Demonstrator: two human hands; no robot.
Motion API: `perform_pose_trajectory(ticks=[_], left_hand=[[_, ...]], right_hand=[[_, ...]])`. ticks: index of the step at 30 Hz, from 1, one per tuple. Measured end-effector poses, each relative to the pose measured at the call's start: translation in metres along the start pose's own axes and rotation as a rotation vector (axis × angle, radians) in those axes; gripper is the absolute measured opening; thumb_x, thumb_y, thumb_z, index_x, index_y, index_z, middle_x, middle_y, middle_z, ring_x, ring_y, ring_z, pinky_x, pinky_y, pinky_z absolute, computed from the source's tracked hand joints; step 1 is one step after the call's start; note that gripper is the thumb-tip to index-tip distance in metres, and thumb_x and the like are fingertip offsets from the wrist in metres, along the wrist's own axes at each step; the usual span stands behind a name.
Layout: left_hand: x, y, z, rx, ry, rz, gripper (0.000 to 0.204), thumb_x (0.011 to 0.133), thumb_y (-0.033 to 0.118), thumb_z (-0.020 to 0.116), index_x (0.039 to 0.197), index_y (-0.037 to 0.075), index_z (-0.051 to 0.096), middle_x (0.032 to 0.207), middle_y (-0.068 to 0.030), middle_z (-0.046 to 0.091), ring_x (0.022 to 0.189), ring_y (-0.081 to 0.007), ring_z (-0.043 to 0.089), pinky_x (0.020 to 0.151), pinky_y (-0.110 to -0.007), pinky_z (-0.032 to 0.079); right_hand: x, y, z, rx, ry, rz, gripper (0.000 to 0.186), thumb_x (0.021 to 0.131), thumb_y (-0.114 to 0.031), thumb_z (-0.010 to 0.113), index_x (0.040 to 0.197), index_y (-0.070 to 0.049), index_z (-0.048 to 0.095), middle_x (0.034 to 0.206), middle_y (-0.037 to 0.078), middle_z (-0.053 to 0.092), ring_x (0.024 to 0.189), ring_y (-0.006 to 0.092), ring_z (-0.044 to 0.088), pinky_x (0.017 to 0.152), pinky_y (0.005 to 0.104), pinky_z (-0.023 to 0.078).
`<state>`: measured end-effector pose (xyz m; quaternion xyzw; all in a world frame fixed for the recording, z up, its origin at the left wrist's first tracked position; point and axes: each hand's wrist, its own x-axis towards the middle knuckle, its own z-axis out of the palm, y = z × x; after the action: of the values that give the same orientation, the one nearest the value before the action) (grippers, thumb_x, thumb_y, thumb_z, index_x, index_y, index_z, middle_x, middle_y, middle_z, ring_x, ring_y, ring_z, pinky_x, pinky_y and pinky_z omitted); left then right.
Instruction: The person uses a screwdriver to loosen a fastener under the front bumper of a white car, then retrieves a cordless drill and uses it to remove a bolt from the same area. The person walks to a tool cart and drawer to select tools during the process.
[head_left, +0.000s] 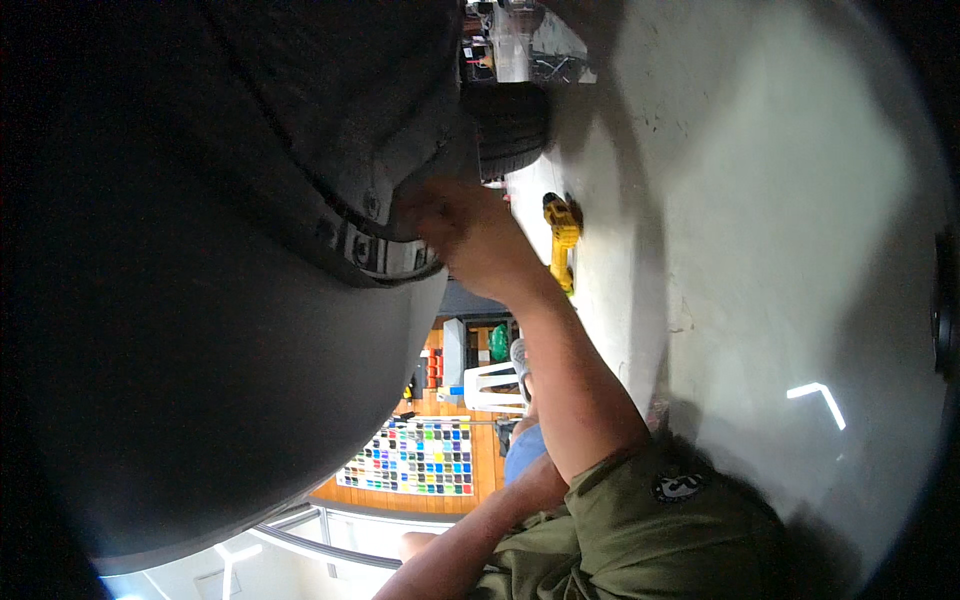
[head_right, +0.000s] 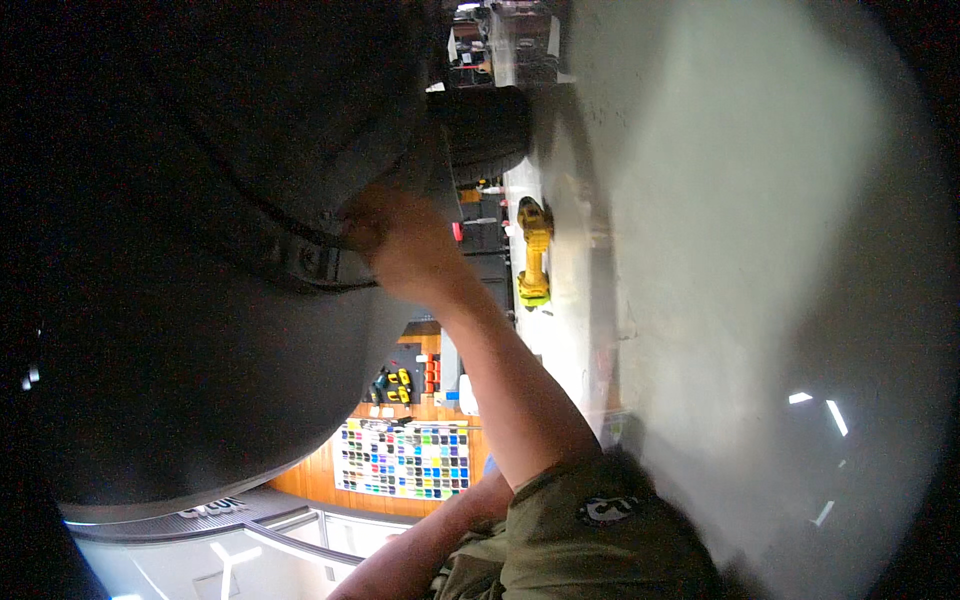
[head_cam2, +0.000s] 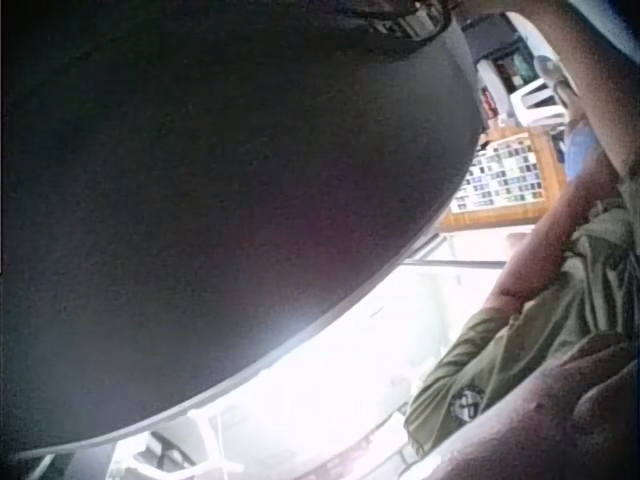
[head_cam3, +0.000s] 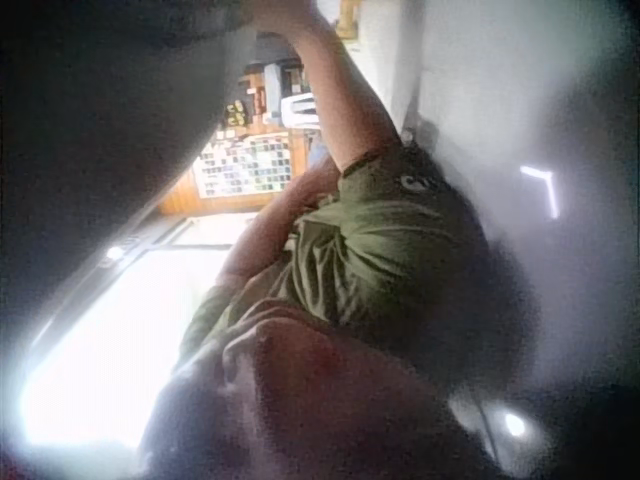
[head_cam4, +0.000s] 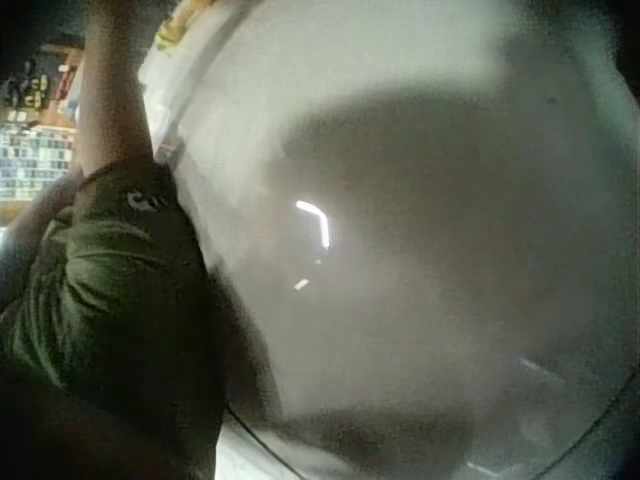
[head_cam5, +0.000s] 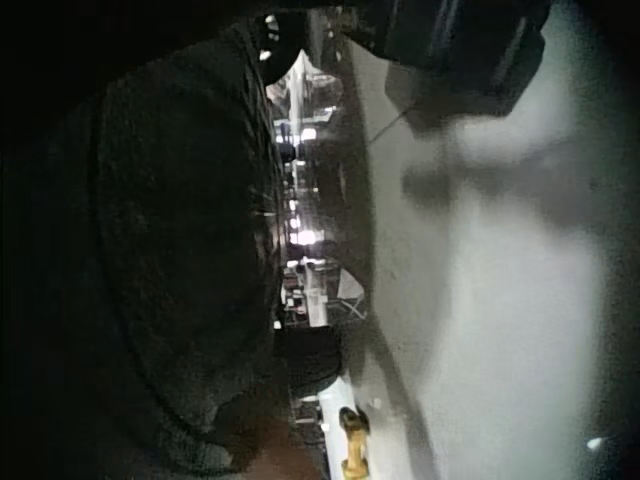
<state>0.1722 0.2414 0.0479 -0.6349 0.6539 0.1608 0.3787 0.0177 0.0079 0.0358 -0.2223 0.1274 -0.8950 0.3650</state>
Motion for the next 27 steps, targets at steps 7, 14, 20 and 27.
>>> perform_pose_trajectory(ticks=[7,14,20,27], left_hand=[[-0.008,-0.010,-0.006,-0.035,-0.009,-0.023,0.043,0.087,0.026,0.057,0.123,0.003,0.051,0.125,-0.0183,0.054,0.119,-0.0323,0.049,0.097,-0.040,0.039],[-0.014,-0.006,-0.027,-0.228,-0.116,-0.191,0.049,0.089,0.027,0.055,0.131,0.004,0.045,0.136,-0.0190,0.045,0.128,-0.0339,0.038,0.107,-0.040,0.028],[-0.018,0.003,-0.028,-0.378,-0.147,-0.238,0.055,0.086,0.024,0.063,0.132,0.002,0.043,0.138,-0.0192,0.042,0.131,-0.0304,0.037,0.108,-0.040,0.029],[-0.024,-0.027,-0.009,-0.132,-0.076,-0.155,0.033,0.090,0.021,0.054,0.117,0.003,0.056,0.115,-0.0192,0.060,0.110,-0.0303,0.056,0.093,-0.038,0.041]], right_hand=[[0.000,-0.008,0.004,0.284,-0.357,0.177,0.024,0.090,-0.023,0.054,0.106,-0.010,0.066,0.093,0.014,0.068,0.086,0.0238,0.066,0.076,0.0337,0.050],[-0.001,-0.004,0.017,0.303,-0.348,0.228,0.025,0.090,-0.024,0.054,0.105,-0.008,0.065,0.095,0.014,0.067,0.087,0.0234,0.065,0.078,0.0339,0.049],[-0.018,-0.017,0.048,0.487,-0.059,0.350,0.027,0.091,-0.027,0.053,0.097,-0.003,0.064,0.093,0.014,0.065,0.086,0.0221,0.064,0.075,0.0325,0.048],[-0.057,0.108,0.072,0.261,0.560,0.540,0.021,0.087,-0.014,0.047,0.087,0.004,0.058,0.068,0.010,0.058,0.063,0.0178,0.052,0.062,0.0319,0.042]])
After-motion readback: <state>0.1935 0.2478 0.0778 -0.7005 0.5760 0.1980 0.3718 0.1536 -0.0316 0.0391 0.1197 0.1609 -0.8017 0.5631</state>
